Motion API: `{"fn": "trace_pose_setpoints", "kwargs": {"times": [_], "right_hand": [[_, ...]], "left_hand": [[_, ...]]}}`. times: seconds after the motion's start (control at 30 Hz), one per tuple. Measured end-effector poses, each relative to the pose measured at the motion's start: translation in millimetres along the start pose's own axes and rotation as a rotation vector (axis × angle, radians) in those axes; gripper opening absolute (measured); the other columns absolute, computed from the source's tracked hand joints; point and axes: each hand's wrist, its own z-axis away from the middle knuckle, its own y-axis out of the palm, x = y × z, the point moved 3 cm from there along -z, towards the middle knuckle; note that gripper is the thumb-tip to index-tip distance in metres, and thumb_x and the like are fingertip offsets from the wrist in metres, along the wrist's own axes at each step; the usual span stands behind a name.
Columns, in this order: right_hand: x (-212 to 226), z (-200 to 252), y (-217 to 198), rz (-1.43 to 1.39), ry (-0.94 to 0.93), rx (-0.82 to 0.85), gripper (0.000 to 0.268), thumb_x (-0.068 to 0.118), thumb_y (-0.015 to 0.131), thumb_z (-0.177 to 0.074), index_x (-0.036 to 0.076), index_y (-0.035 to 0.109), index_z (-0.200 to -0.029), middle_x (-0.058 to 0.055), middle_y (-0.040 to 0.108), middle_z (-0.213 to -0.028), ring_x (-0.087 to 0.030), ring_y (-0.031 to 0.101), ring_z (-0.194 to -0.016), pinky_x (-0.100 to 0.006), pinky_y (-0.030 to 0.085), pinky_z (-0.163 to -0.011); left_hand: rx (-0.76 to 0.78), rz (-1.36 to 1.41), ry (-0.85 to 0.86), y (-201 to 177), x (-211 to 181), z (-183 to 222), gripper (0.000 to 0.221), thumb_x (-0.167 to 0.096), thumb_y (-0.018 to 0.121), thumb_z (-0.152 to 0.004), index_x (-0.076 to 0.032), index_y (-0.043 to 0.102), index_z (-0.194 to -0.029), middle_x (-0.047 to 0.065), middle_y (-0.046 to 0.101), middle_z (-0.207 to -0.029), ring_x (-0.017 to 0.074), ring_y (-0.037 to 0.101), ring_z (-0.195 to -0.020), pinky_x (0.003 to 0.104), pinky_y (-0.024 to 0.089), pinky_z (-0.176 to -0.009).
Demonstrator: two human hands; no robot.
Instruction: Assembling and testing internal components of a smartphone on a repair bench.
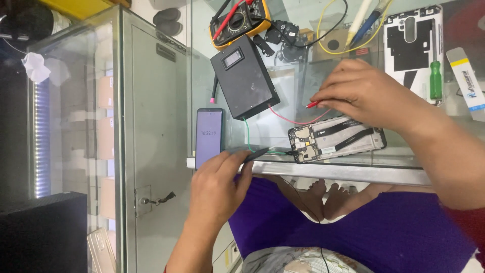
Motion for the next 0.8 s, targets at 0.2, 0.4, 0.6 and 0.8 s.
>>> {"fn": "trace_pose_setpoints", "kwargs": {"times": [0.2, 0.4, 0.6, 0.8], "right_hand": [[-4, 2, 7, 0.131, -0.064, 0.009, 0.024, 0.021, 0.067, -0.099, 0.006, 0.075, -0.114, -0.004, 0.074, -0.104, -0.028, 0.058, -0.100, -0.041, 0.048, -0.093], [-1, 3, 9, 0.253, 0.152, 0.136, 0.036, 0.023, 0.056, -0.104, 0.005, 0.061, -0.135, -0.011, 0.069, -0.102, -0.031, 0.057, -0.098, -0.044, 0.048, -0.083], [-9, 10, 21, 0.448, -0.005, 0.044, 0.034, 0.028, 0.064, -0.100, 0.009, 0.066, -0.128, -0.004, 0.074, -0.105, -0.028, 0.059, -0.099, -0.042, 0.044, -0.082], [-10, 11, 26, 0.472, 0.078, 0.073, 0.029, 0.019, 0.064, -0.098, 0.004, 0.063, -0.123, -0.010, 0.074, -0.102, -0.031, 0.059, -0.098, -0.045, 0.043, -0.084]], "left_hand": [[0.120, -0.135, -0.013, 19, -8, -45, 0.019, -0.032, 0.065, -0.101, -0.013, 0.065, -0.106, 0.004, 0.060, -0.064, 0.0325, 0.055, -0.051, 0.046, 0.042, -0.042], [0.192, -0.132, -0.168, 33, -17, -52, 0.026, -0.037, 0.054, -0.103, -0.016, 0.063, -0.089, 0.004, 0.060, -0.052, 0.0378, 0.053, -0.045, 0.048, 0.035, -0.038], [0.067, -0.148, -0.171, 38, -26, -52, 0.023, -0.036, 0.056, -0.102, -0.018, 0.064, -0.092, 0.002, 0.060, -0.052, 0.0351, 0.057, -0.044, 0.046, 0.035, -0.037], [0.064, -0.170, -0.180, 41, -25, -53, 0.025, -0.037, 0.058, -0.102, -0.017, 0.060, -0.087, 0.002, 0.058, -0.051, 0.0355, 0.055, -0.042, 0.046, 0.035, -0.036]]}}
